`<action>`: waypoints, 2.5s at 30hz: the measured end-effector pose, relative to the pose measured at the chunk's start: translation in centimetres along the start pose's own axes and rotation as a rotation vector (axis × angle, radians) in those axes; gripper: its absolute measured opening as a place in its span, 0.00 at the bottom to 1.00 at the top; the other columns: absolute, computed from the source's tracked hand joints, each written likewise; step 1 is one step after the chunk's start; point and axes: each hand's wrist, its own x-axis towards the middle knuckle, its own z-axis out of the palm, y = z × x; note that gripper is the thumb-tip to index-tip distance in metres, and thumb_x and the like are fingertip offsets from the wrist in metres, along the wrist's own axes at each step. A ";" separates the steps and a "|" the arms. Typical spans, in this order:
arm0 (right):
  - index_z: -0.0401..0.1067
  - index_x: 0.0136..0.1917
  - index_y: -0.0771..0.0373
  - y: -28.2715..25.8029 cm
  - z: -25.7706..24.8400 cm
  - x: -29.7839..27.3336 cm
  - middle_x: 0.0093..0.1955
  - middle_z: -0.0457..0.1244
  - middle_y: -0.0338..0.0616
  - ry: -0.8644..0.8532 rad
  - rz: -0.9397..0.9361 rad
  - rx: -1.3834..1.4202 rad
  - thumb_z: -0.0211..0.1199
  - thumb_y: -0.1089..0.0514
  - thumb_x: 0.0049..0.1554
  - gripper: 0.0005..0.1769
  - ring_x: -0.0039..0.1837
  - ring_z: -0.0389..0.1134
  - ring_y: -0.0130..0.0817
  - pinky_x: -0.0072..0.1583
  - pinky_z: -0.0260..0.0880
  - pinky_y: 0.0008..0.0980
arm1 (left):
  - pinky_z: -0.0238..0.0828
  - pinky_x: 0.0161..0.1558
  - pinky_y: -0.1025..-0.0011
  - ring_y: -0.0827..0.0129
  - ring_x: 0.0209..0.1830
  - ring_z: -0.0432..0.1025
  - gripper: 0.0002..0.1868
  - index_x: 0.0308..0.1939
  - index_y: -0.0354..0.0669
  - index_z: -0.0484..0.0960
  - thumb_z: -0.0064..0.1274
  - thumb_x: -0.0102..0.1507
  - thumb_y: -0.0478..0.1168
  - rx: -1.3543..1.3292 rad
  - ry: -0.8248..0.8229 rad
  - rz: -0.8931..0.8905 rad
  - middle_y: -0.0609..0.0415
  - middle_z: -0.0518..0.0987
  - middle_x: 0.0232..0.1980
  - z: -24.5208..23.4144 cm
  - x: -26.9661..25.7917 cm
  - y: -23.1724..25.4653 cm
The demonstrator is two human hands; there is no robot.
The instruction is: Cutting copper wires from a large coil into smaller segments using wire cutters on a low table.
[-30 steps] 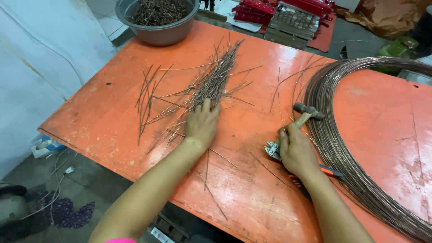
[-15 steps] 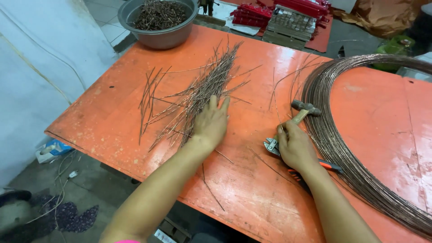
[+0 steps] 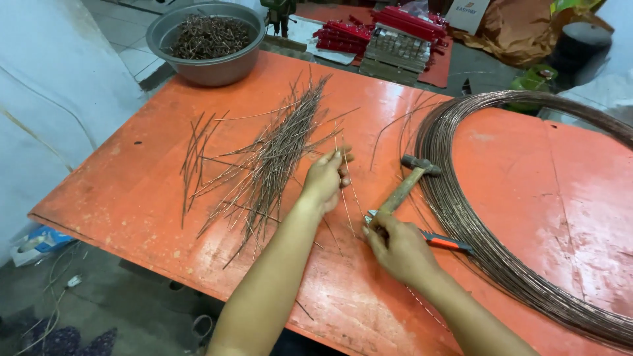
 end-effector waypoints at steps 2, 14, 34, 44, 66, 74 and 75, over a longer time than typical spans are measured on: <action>0.77 0.45 0.53 -0.1 -0.1 0.1 0.38 0.72 0.49 -0.001 0.014 0.011 0.61 0.49 0.54 0.10 0.52 0.73 0.55 0.51 0.72 0.52 | 0.61 0.28 0.89 0.83 0.30 0.57 0.20 0.67 0.37 0.70 0.34 0.73 0.39 -0.045 -0.051 -0.034 0.46 0.77 0.55 -0.1 -1.1 0.0; 0.76 0.43 0.57 -0.9 -0.3 0.6 0.36 0.72 0.50 -0.061 0.068 0.013 0.62 0.49 0.55 0.11 0.48 0.74 0.55 0.50 0.72 0.50 | 0.66 0.26 0.85 0.80 0.29 0.66 0.17 0.65 0.50 0.75 0.38 0.74 0.44 -0.200 -0.138 -0.123 0.56 0.80 0.41 -0.9 -0.7 -2.0; 0.78 0.37 0.60 0.2 -0.8 -1.8 0.29 0.70 0.41 -0.134 -0.110 -0.083 0.66 0.52 0.53 0.10 0.29 0.65 0.38 0.38 0.66 0.36 | 0.48 0.19 0.85 0.85 0.20 0.53 0.18 0.67 0.55 0.72 0.36 0.74 0.42 -0.339 -0.149 0.006 0.58 0.76 0.41 -2.2 -0.1 -1.5; 0.78 0.36 0.58 0.0 -0.6 -1.1 0.26 0.69 0.39 -0.176 -0.079 -0.031 0.65 0.52 0.53 0.10 0.27 0.64 0.36 0.35 0.64 0.35 | 0.45 0.18 0.85 0.85 0.19 0.53 0.19 0.68 0.51 0.70 0.36 0.73 0.40 -0.330 -0.115 0.016 0.57 0.75 0.40 -2.3 0.5 -2.2; 0.39 0.81 0.59 13.4 -2.5 -1.0 0.73 0.49 0.49 -0.263 -0.306 -0.856 0.57 0.23 0.51 0.60 0.66 0.62 0.49 0.64 0.68 0.48 | 0.41 0.15 0.85 0.86 0.17 0.50 0.18 0.66 0.50 0.74 0.37 0.73 0.39 -0.294 -0.048 0.003 0.58 0.74 0.36 -3.2 1.2 0.4; 0.55 0.72 0.61 8.8 -5.4 -0.2 0.65 0.62 0.51 -0.241 -0.183 -0.535 0.58 0.46 0.50 0.40 0.62 0.67 0.52 0.59 0.72 0.47 | 0.39 0.16 0.86 0.87 0.17 0.51 0.20 0.68 0.50 0.72 0.38 0.72 0.39 -0.317 -0.096 -0.033 0.58 0.76 0.35 -3.7 2.2 -0.4; 0.61 0.69 0.52 7.6 -6.2 -0.2 0.57 0.70 0.41 -0.245 -0.056 -0.538 0.56 0.50 0.50 0.33 0.51 0.76 0.49 0.51 0.79 0.46 | 0.39 0.15 0.86 0.87 0.17 0.51 0.20 0.68 0.50 0.72 0.38 0.72 0.39 -0.345 -0.114 -0.031 0.58 0.77 0.35 -3.9 2.2 -0.7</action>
